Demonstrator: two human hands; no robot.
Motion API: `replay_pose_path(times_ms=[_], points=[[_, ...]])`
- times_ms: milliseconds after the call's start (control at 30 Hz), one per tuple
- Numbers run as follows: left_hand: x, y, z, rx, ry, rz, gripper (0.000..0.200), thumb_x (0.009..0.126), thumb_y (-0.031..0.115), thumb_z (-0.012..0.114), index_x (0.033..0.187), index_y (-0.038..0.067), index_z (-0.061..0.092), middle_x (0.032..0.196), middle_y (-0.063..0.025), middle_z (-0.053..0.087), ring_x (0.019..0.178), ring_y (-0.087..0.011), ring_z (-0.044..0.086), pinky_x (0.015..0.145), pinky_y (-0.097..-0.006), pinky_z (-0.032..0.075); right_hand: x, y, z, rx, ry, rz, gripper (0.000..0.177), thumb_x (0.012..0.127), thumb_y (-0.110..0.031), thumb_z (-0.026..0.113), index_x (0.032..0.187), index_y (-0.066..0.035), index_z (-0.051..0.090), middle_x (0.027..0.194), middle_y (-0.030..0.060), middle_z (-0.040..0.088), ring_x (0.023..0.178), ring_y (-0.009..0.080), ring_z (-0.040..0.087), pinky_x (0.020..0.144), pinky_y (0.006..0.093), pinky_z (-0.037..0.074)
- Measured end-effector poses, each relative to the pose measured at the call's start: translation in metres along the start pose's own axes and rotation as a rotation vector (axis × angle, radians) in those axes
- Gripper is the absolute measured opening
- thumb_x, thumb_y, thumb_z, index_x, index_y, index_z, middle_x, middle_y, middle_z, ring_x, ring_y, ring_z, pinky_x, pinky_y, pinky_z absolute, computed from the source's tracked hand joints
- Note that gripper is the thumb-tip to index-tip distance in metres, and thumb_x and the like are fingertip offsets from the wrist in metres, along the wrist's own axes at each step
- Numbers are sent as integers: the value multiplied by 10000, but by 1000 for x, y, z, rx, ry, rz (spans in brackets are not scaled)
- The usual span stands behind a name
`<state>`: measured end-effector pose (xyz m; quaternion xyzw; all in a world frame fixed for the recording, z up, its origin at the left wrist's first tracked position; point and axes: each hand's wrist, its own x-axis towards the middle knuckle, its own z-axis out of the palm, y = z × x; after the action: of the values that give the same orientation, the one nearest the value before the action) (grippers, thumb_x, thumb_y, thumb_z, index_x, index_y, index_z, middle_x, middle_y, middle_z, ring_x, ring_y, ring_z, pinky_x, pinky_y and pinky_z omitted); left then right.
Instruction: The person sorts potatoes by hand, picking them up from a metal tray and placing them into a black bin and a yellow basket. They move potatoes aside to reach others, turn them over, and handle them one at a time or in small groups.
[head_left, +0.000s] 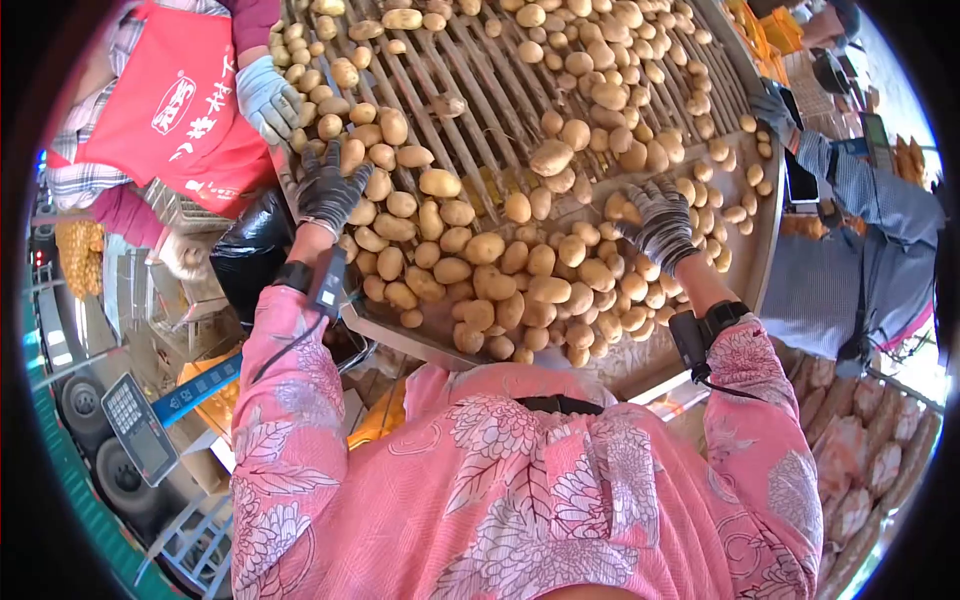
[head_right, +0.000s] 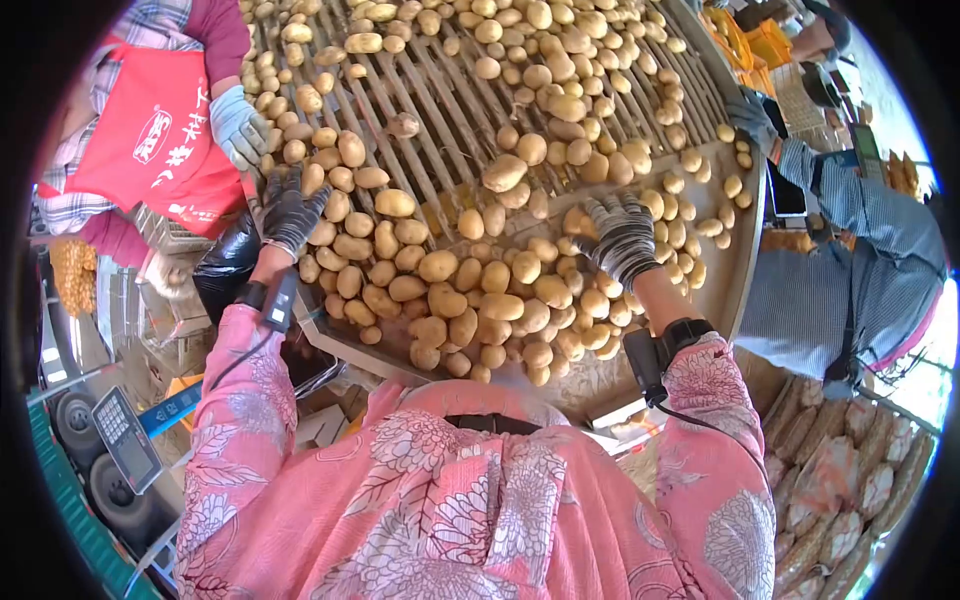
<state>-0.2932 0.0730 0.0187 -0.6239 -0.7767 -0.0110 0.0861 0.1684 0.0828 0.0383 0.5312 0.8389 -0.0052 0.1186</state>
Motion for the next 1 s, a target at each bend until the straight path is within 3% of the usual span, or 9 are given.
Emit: replay_pose_path(times_ms=[67, 200, 400, 533, 600, 733, 800, 933, 1000], points=[[-4, 7, 8, 34, -148, -66, 744, 800, 581, 554, 1375, 135, 395, 1385, -199, 402, 1286, -370, 367, 1071, -496, 252, -5, -2, 0, 34, -45, 44, 644, 741, -504, 662, 1250, -130, 536, 1287, 116, 519, 1218, 367, 433, 1023, 460, 329], [-30, 43, 37, -179, -90, 282, 837, 752, 585, 604, 1432, 196, 308, 1444, -194, 315, 1357, -394, 237, 1098, -551, 131, -2, -4, 6, 19, -61, 71, 657, 741, -507, 662, 1268, -140, 524, 1326, 102, 496, 1247, 368, 409, 1034, 467, 316], [-84, 165, -36, -331, -340, 479, 787, 718, 574, 642, 1374, 203, 414, 1501, -174, 173, 1370, -403, 176, 1010, -709, 62, -16, -14, -1, 1, -107, 126, 719, 745, -492, 658, 1340, -148, 447, 1317, 94, 494, 1258, 398, 368, 1035, 492, 299], [-108, 179, -49, -388, -466, 601, 788, 765, 550, 577, 1411, 160, 351, 1464, -220, 252, 1358, -408, 208, 1060, -642, 131, -29, -18, -1, -1, -93, 130, 759, 751, -494, 649, 1389, -185, 378, 1358, 96, 455, 1282, 399, 337, 1052, 481, 278], [-118, 154, -26, -712, -136, 723, 672, 761, 415, 670, 1321, 113, 455, 1417, -218, 319, 1302, -403, 311, 1060, -546, 243, -35, -20, -4, 37, -126, 182, 758, 753, -480, 649, 1396, -198, 364, 1371, 87, 443, 1301, 389, 314, 1045, 480, 291], [-95, 69, -30, -323, 115, 306, 640, 792, 357, 660, 1334, 99, 437, 1341, -244, 397, 1238, -420, 367, 1017, -488, 326, -53, -6, 16, 146, -28, 161, 695, 776, -497, 618, 1369, -197, 415, 1429, 70, 379, 1340, 396, 249, 1041, 560, 262], [-98, 40, -3, -540, -183, -28, 658, 806, 415, 628, 1352, 115, 418, 1395, -251, 331, 1257, -416, 355, 1036, -485, 310, -63, -7, 20, 146, 46, 174, 693, 776, -493, 617, 1370, -198, 416, 1436, 71, 369, 1343, 398, 243, 1042, 558, 261], [-125, 105, -38, -92, -282, -11, 806, 780, 578, 586, 1417, 159, 326, 1480, -213, 227, 1331, -467, 225, 1070, -558, 205, -75, -8, 25, 94, 72, 160, 669, 779, -499, 610, 1353, -196, 449, 1444, 97, 349, 1344, 397, 239, 1049, 541, 256], [-134, 137, -50, 12, -337, 259, 860, 765, 605, 582, 1443, 175, 275, 1486, -191, 232, 1360, -473, 126, 1065, -608, 132, -83, -10, 20, 80, 38, 118, 643, 782, -509, 601, 1329, -194, 481, 1433, 97, 363, 1329, 399, 258, 1051, 538, 250]])
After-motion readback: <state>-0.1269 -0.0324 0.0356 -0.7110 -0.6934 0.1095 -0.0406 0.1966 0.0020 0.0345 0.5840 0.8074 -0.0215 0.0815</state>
